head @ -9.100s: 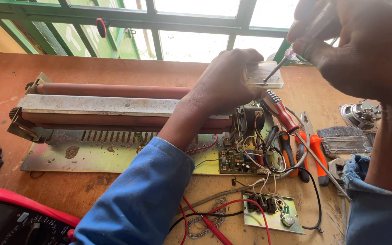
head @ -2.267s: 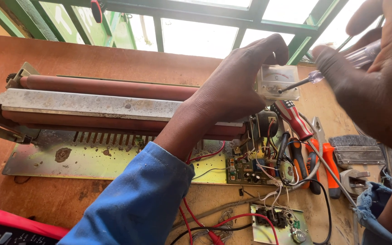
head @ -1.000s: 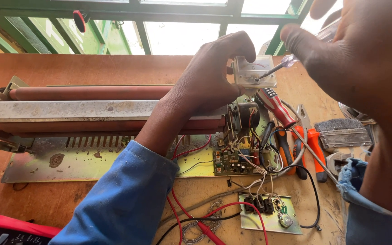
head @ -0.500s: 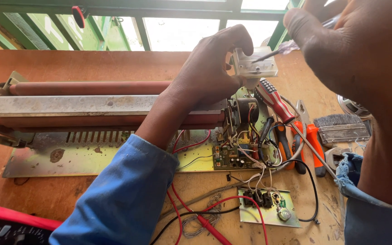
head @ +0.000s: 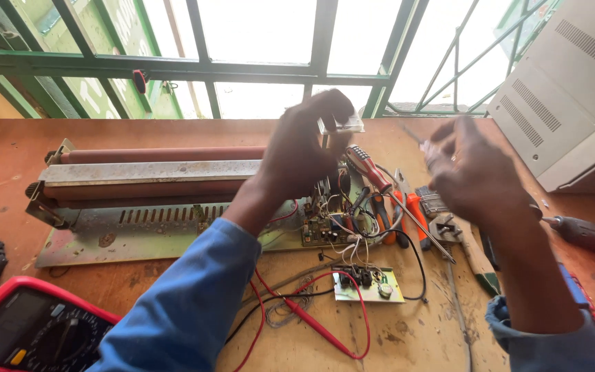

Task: The person uses a screwdriver to remove screws from a small transparent plastic box attached to a circuit board. They then detach the box and proceed to unscrew and remove the circuit board from the main metal chassis of the device. Finally, the person holds the detached circuit board in their hands.

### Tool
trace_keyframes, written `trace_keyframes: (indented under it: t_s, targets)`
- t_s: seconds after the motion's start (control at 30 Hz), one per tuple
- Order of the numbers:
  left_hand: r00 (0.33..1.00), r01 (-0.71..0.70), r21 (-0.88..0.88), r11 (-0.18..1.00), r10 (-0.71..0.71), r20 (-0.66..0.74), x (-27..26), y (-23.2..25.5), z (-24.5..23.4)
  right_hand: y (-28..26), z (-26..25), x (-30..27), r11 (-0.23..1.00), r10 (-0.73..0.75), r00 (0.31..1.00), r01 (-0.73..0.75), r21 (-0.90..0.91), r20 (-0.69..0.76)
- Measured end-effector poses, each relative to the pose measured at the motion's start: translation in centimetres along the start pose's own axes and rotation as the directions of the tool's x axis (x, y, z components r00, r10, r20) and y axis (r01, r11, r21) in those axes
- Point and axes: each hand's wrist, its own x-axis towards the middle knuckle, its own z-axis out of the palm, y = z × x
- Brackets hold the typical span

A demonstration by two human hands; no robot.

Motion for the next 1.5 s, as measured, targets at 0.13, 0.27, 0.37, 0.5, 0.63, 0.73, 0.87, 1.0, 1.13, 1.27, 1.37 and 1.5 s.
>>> trace_keyframes:
  t_s: [0.13,0.27,0.37,0.5,0.63,0.73,0.87,1.0,1.13,1.27,1.37,1.5]
  targets:
    - [0.906,-0.035,0.22,0.975,-0.062,0.419,-4.0,3.5,2.0,5.8,3.8,2.3,0.95,-0.043,0.999,0.04,-0.31,-0.003]
    - [0.8,-0.132,0.348,0.928,-0.108,0.591,-7.8,4.7,2.7,7.6,5.6,2.3,0.869,-0.083,0.993,0.114,-0.482,0.084]
    - [0.806,-0.194,0.414,0.889,-0.096,0.584,-8.1,5.7,1.0,8.1,5.3,2.0,0.852,-0.124,0.987,0.158,-0.498,0.1]
    - [0.828,-0.093,0.351,0.932,-0.123,0.547,-8.4,6.5,-2.1,7.0,4.0,2.5,0.847,-0.134,0.984,0.174,-0.503,0.115]
    - [0.875,-0.003,0.13,0.992,-0.06,0.48,-9.2,7.8,-2.8,7.1,5.6,4.9,0.887,-0.251,0.961,0.275,-0.371,0.112]
    - [0.913,-0.031,-0.01,0.999,0.032,0.408,-10.0,9.0,-1.6,5.4,7.5,6.7,0.917,-0.266,0.951,0.299,-0.262,0.156]
    - [0.921,-0.158,-0.132,0.979,0.194,0.338,-11.2,10.8,1.0,4.7,9.9,10.0,0.889,-0.205,0.96,0.263,-0.375,0.19]
    - [0.855,-0.235,-0.1,0.967,0.254,0.453,-13.7,11.7,3.9,4.4,9.9,10.6,0.915,-0.15,0.966,0.217,-0.341,0.211]
    - [0.642,-0.338,-0.182,0.923,0.367,0.673,-14.9,10.9,5.5,3.3,6.3,9.6,0.997,-0.076,0.972,0.077,0.001,0.222]
    - [0.847,-0.221,-0.137,0.966,0.26,0.463,-13.1,12.1,3.6,1.8,2.7,8.0,0.987,-0.072,0.964,0.032,0.16,0.254]
    - [0.94,-0.219,0.139,0.966,0.171,0.296,-11.2,10.4,3.6,1.7,1.9,7.4,0.965,-0.126,0.959,0.059,0.257,0.253]
    - [0.934,-0.068,0.473,0.878,-0.111,0.339,-11.3,7.3,3.0,2.8,2.7,6.6,0.94,-0.294,0.893,0.205,0.274,0.34]
